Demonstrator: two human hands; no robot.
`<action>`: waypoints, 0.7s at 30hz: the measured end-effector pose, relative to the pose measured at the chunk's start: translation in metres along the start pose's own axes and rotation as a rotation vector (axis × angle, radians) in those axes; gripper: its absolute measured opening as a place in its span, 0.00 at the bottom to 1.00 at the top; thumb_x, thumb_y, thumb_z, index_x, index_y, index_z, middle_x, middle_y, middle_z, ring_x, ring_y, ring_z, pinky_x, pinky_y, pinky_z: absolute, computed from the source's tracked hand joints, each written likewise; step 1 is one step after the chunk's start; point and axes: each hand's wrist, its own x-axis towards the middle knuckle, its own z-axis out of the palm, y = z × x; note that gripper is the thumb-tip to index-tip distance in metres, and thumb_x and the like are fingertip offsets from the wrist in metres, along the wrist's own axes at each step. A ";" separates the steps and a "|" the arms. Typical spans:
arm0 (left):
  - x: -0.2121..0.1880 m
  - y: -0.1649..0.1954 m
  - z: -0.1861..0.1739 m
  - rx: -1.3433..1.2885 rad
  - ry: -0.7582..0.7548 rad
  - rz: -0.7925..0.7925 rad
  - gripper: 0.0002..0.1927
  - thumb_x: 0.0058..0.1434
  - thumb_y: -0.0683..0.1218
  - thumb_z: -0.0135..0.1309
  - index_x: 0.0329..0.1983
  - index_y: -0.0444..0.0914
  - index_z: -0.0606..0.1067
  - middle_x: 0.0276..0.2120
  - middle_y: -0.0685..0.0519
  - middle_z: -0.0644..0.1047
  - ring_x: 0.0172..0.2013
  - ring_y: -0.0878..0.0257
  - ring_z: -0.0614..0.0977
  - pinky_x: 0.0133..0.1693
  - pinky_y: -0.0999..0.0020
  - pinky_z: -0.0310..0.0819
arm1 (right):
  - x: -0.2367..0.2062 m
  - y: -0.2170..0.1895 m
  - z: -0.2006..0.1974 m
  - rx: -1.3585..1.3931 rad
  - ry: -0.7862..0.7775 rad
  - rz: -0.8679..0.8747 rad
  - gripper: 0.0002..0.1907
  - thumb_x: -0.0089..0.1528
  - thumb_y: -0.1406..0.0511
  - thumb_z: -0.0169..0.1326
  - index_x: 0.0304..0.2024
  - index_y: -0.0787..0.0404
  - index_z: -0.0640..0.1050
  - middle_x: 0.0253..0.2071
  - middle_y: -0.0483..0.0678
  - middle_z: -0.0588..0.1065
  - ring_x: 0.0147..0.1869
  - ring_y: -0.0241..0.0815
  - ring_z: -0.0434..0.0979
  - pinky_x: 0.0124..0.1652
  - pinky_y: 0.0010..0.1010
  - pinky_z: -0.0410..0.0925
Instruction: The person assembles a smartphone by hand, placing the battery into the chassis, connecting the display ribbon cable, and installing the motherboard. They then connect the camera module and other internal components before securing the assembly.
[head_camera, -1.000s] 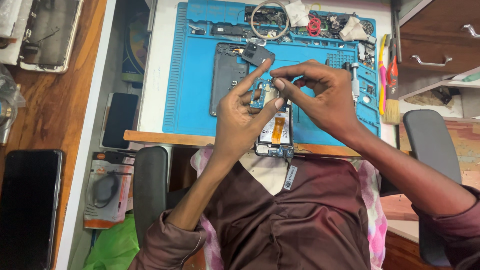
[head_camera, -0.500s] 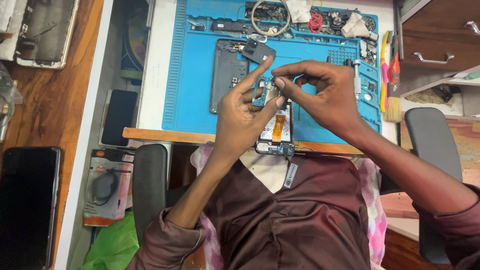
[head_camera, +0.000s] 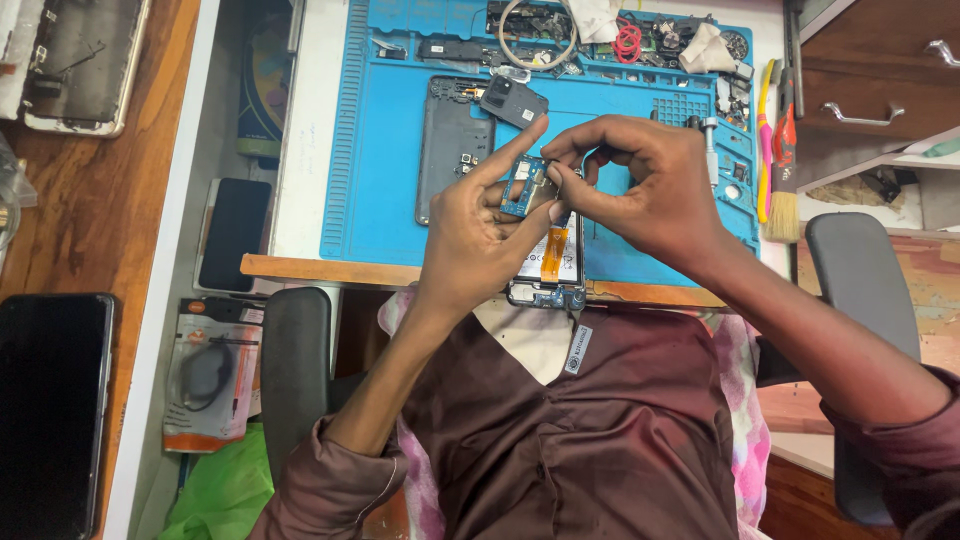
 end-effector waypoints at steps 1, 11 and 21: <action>0.000 0.001 0.001 -0.001 0.005 -0.009 0.36 0.66 0.33 0.59 0.76 0.36 0.61 0.45 0.48 0.81 0.44 0.72 0.82 0.41 0.80 0.81 | 0.000 0.000 0.000 -0.010 0.000 -0.003 0.09 0.65 0.71 0.63 0.48 0.67 0.81 0.47 0.48 0.82 0.44 0.30 0.79 0.43 0.21 0.73; 0.004 -0.003 0.001 -0.112 0.061 -0.025 0.27 0.65 0.37 0.59 0.61 0.35 0.58 0.45 0.41 0.82 0.44 0.66 0.85 0.44 0.76 0.82 | -0.002 -0.005 -0.004 -0.224 0.119 -0.189 0.09 0.68 0.71 0.66 0.50 0.61 0.83 0.45 0.48 0.82 0.40 0.35 0.78 0.40 0.25 0.70; 0.003 -0.002 -0.001 0.047 0.025 -0.063 0.23 0.67 0.41 0.60 0.63 0.31 0.69 0.43 0.45 0.85 0.44 0.67 0.86 0.47 0.75 0.81 | 0.000 -0.012 -0.002 -0.315 0.091 -0.214 0.11 0.67 0.69 0.67 0.52 0.59 0.84 0.43 0.47 0.81 0.40 0.37 0.77 0.41 0.28 0.69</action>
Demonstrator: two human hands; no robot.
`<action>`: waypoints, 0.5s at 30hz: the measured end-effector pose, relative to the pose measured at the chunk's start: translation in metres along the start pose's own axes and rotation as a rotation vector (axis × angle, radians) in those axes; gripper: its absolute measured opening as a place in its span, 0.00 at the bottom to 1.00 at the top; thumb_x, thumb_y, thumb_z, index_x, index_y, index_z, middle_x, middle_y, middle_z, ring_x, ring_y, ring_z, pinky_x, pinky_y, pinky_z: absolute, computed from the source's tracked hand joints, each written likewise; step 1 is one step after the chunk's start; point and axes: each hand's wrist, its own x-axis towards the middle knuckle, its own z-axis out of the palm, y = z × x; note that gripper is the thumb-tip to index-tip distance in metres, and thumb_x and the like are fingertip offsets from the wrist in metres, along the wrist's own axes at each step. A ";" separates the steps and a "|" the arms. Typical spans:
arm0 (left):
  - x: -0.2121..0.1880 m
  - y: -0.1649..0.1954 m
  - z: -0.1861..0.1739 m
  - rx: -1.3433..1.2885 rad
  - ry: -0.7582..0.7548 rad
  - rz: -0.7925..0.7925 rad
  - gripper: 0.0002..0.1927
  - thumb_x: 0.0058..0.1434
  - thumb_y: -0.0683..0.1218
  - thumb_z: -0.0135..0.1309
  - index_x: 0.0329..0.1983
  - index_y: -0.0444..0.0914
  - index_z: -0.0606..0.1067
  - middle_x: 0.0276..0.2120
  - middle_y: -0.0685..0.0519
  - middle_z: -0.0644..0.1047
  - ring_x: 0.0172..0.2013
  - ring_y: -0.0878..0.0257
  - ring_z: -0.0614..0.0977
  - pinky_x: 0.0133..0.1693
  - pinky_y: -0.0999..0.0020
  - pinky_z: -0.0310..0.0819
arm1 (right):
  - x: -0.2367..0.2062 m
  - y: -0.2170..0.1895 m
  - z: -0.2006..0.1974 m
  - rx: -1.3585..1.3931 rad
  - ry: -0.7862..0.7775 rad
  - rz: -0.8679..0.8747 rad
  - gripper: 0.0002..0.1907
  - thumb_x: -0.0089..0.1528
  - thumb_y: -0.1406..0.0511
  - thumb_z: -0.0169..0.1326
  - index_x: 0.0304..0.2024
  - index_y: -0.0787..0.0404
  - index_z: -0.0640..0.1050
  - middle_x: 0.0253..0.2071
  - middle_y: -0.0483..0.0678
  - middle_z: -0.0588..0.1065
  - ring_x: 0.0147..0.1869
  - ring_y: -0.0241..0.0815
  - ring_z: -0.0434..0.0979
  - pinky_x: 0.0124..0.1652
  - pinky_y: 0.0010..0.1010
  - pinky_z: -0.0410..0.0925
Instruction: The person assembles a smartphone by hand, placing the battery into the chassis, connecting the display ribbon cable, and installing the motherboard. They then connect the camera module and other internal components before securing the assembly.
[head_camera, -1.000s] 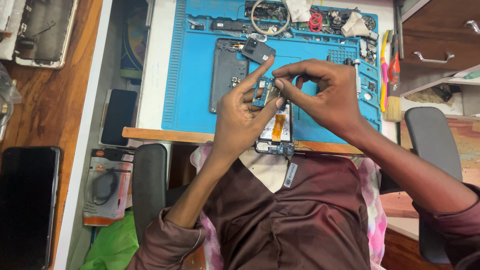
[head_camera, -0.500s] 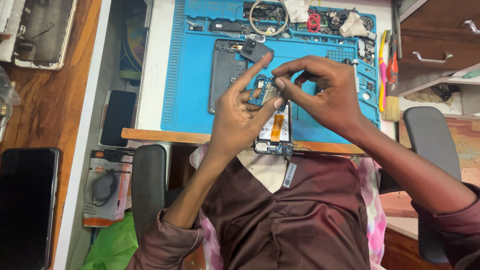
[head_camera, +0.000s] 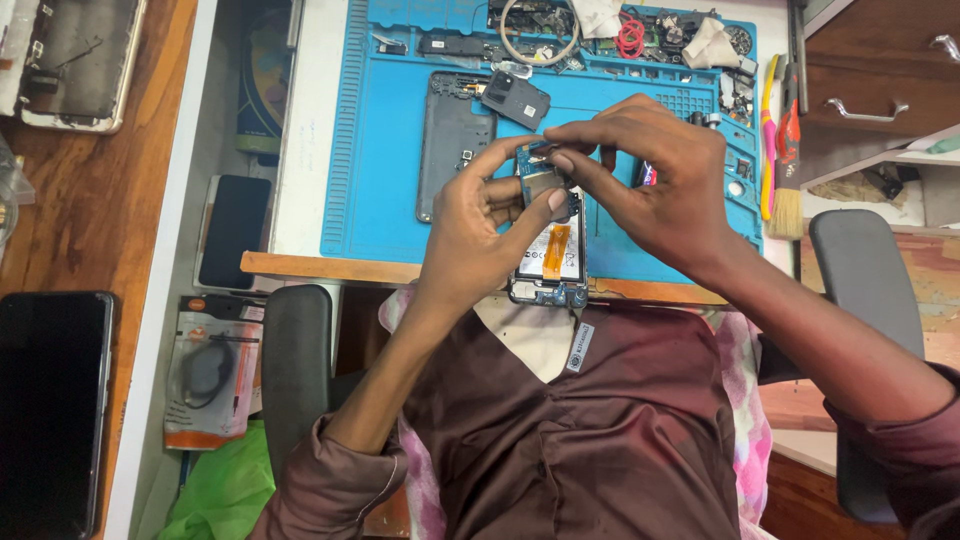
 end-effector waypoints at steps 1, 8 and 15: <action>0.000 0.001 0.000 0.005 -0.005 0.002 0.23 0.67 0.41 0.60 0.64 0.31 0.69 0.42 0.45 0.85 0.44 0.68 0.85 0.47 0.75 0.81 | 0.000 0.000 -0.001 0.012 -0.010 0.009 0.11 0.67 0.69 0.67 0.51 0.59 0.84 0.42 0.46 0.81 0.40 0.37 0.76 0.40 0.28 0.69; -0.003 0.005 0.000 0.060 -0.023 0.045 0.26 0.69 0.41 0.59 0.69 0.35 0.67 0.41 0.46 0.85 0.46 0.67 0.85 0.50 0.73 0.81 | 0.002 0.002 -0.003 0.035 -0.050 -0.002 0.09 0.67 0.69 0.67 0.50 0.59 0.84 0.41 0.46 0.81 0.39 0.37 0.75 0.39 0.27 0.68; -0.004 0.005 0.001 0.171 0.005 0.098 0.28 0.70 0.41 0.59 0.71 0.37 0.65 0.39 0.47 0.87 0.45 0.67 0.87 0.48 0.70 0.83 | -0.001 0.003 0.000 -0.071 -0.031 -0.038 0.10 0.65 0.69 0.69 0.49 0.58 0.84 0.39 0.45 0.81 0.36 0.38 0.73 0.38 0.29 0.67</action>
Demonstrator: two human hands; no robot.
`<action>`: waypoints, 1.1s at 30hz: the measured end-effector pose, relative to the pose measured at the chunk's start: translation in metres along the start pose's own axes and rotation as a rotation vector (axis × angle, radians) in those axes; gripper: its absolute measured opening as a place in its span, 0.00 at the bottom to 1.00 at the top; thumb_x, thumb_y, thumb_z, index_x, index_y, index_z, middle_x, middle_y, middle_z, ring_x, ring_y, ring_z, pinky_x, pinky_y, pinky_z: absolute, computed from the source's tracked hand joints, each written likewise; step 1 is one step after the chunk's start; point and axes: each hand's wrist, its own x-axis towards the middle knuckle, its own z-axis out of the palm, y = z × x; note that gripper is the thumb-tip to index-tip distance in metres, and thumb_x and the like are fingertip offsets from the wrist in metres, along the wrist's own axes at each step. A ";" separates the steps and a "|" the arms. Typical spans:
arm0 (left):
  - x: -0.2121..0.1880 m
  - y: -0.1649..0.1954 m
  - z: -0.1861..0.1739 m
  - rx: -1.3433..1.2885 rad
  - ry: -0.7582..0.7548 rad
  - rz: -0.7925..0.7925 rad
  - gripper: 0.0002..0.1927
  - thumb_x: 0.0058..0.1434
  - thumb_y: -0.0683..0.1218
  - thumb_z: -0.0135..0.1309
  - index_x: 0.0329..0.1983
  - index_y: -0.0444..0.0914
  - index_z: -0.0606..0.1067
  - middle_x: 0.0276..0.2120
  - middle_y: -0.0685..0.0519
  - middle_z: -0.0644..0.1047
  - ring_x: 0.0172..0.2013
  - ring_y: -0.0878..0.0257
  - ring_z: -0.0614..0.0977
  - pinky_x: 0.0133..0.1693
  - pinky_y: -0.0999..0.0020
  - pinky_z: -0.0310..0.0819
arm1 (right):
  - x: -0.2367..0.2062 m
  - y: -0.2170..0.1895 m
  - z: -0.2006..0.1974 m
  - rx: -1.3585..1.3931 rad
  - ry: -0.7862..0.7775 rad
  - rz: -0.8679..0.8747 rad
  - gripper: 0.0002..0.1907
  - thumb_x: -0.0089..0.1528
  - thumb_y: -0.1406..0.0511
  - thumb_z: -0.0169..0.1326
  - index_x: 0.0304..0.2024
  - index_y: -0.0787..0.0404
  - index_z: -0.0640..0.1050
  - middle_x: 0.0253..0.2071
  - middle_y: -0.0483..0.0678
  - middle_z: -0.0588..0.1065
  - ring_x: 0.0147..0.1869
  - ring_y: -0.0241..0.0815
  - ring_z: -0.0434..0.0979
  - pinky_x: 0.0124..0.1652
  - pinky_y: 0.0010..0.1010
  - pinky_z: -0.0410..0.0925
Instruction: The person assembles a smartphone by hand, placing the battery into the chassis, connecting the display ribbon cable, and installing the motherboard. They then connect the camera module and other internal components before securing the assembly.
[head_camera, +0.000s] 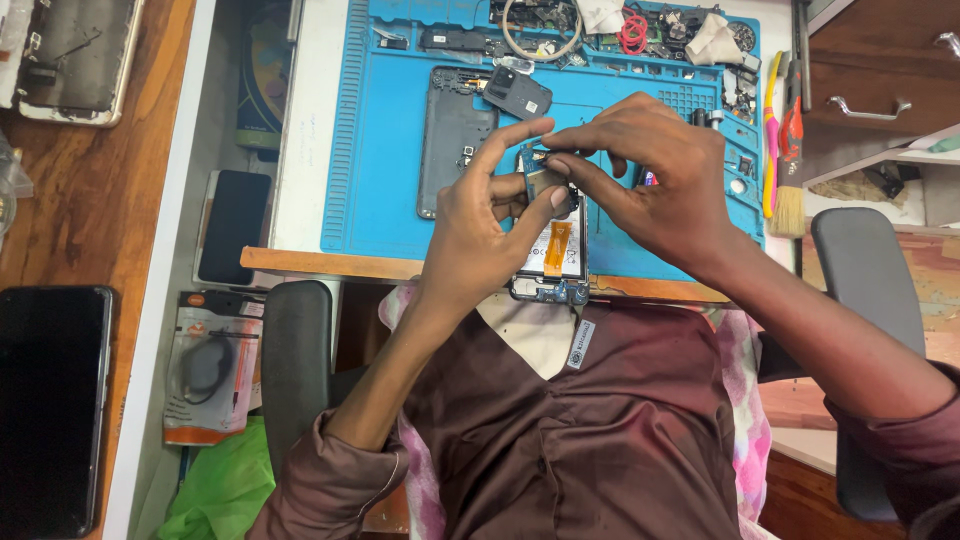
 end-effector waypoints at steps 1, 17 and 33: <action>0.000 0.001 0.000 0.023 -0.002 0.016 0.29 0.70 0.41 0.59 0.72 0.38 0.64 0.39 0.47 0.87 0.45 0.67 0.88 0.48 0.70 0.83 | 0.000 0.000 0.001 0.005 0.009 -0.011 0.10 0.65 0.69 0.69 0.49 0.58 0.84 0.40 0.44 0.81 0.37 0.38 0.74 0.38 0.28 0.67; -0.002 0.004 0.000 0.076 -0.025 0.062 0.39 0.72 0.41 0.58 0.81 0.43 0.53 0.36 0.47 0.87 0.42 0.72 0.86 0.47 0.72 0.82 | -0.005 -0.003 0.005 0.069 0.071 0.074 0.14 0.66 0.68 0.69 0.53 0.59 0.83 0.45 0.45 0.80 0.37 0.33 0.72 0.36 0.25 0.66; 0.000 -0.001 0.003 0.084 0.067 0.090 0.17 0.71 0.42 0.59 0.53 0.33 0.64 0.38 0.45 0.86 0.44 0.64 0.88 0.42 0.72 0.83 | -0.009 0.008 0.010 -0.223 0.118 -0.279 0.17 0.63 0.71 0.72 0.54 0.58 0.84 0.45 0.44 0.77 0.44 0.42 0.78 0.40 0.32 0.69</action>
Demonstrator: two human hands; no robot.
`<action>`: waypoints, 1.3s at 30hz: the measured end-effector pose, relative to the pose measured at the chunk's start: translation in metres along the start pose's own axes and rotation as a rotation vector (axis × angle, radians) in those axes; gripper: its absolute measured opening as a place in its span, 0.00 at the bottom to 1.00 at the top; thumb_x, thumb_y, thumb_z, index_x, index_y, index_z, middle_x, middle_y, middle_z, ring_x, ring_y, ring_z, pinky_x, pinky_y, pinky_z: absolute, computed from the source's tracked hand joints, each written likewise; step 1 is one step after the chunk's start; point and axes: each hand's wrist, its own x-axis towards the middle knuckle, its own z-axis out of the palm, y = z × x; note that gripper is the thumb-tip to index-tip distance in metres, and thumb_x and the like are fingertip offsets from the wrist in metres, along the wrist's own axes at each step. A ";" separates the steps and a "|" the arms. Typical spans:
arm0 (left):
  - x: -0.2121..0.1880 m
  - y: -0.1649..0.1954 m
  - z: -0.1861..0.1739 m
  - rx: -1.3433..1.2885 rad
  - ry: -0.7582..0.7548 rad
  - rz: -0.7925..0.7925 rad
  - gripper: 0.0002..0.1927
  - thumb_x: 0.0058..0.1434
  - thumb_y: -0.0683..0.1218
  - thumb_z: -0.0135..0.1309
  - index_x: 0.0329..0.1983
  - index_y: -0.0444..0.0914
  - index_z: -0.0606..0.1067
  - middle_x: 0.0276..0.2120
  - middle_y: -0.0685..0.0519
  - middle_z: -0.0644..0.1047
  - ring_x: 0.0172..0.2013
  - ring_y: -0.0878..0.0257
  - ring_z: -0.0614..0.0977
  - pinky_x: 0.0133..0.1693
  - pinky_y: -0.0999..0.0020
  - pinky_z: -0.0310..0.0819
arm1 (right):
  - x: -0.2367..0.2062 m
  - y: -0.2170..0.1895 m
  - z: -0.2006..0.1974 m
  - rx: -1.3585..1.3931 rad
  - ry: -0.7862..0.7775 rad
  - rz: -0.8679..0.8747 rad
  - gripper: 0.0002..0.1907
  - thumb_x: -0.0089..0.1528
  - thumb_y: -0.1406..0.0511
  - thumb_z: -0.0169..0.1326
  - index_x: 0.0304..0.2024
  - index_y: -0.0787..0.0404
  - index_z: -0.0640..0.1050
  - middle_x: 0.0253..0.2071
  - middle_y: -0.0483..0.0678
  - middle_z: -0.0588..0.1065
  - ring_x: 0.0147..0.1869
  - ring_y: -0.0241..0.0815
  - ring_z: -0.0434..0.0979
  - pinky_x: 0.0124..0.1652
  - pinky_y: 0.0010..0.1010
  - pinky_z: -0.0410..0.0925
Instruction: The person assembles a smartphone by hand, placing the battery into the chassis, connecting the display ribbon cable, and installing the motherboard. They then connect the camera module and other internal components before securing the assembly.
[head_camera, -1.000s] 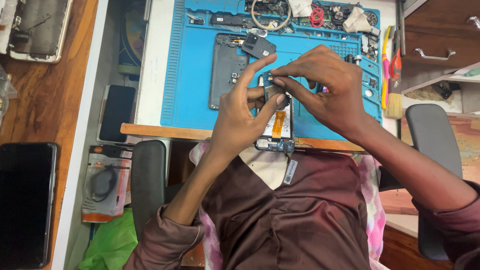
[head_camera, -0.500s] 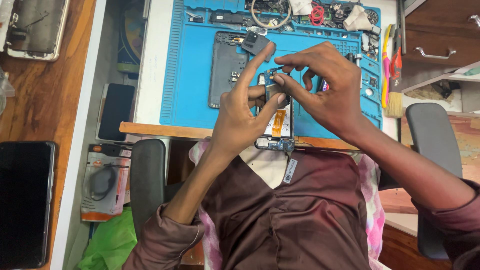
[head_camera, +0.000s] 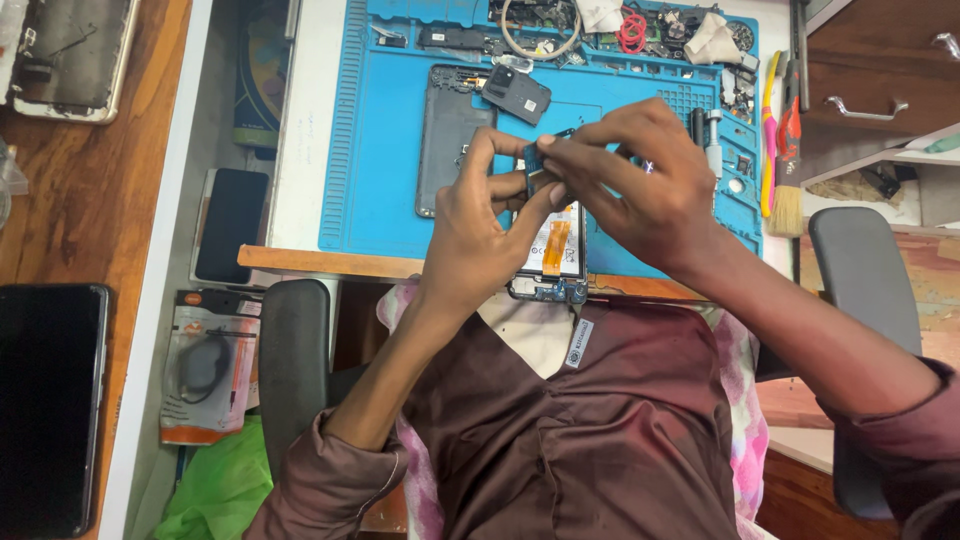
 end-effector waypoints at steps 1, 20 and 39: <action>-0.001 0.001 0.001 0.060 0.018 -0.003 0.17 0.70 0.42 0.59 0.53 0.33 0.65 0.37 0.45 0.85 0.42 0.64 0.88 0.40 0.71 0.81 | -0.001 0.002 -0.001 -0.004 0.019 -0.037 0.17 0.62 0.71 0.72 0.53 0.59 0.84 0.44 0.45 0.77 0.44 0.43 0.77 0.41 0.33 0.70; 0.005 0.008 -0.011 0.067 0.203 0.045 0.09 0.70 0.41 0.61 0.49 0.35 0.73 0.45 0.48 0.86 0.46 0.68 0.87 0.41 0.76 0.78 | 0.005 0.019 -0.003 0.421 0.003 0.446 0.04 0.73 0.72 0.61 0.50 0.66 0.81 0.49 0.51 0.79 0.49 0.36 0.81 0.43 0.23 0.77; 0.003 0.016 -0.028 0.466 0.357 0.447 0.06 0.64 0.32 0.63 0.39 0.35 0.82 0.54 0.49 0.81 0.63 0.51 0.78 0.60 0.64 0.77 | 0.063 -0.015 0.036 -0.021 -0.437 0.292 0.21 0.45 0.71 0.65 0.41 0.64 0.80 0.48 0.61 0.77 0.48 0.66 0.78 0.42 0.52 0.72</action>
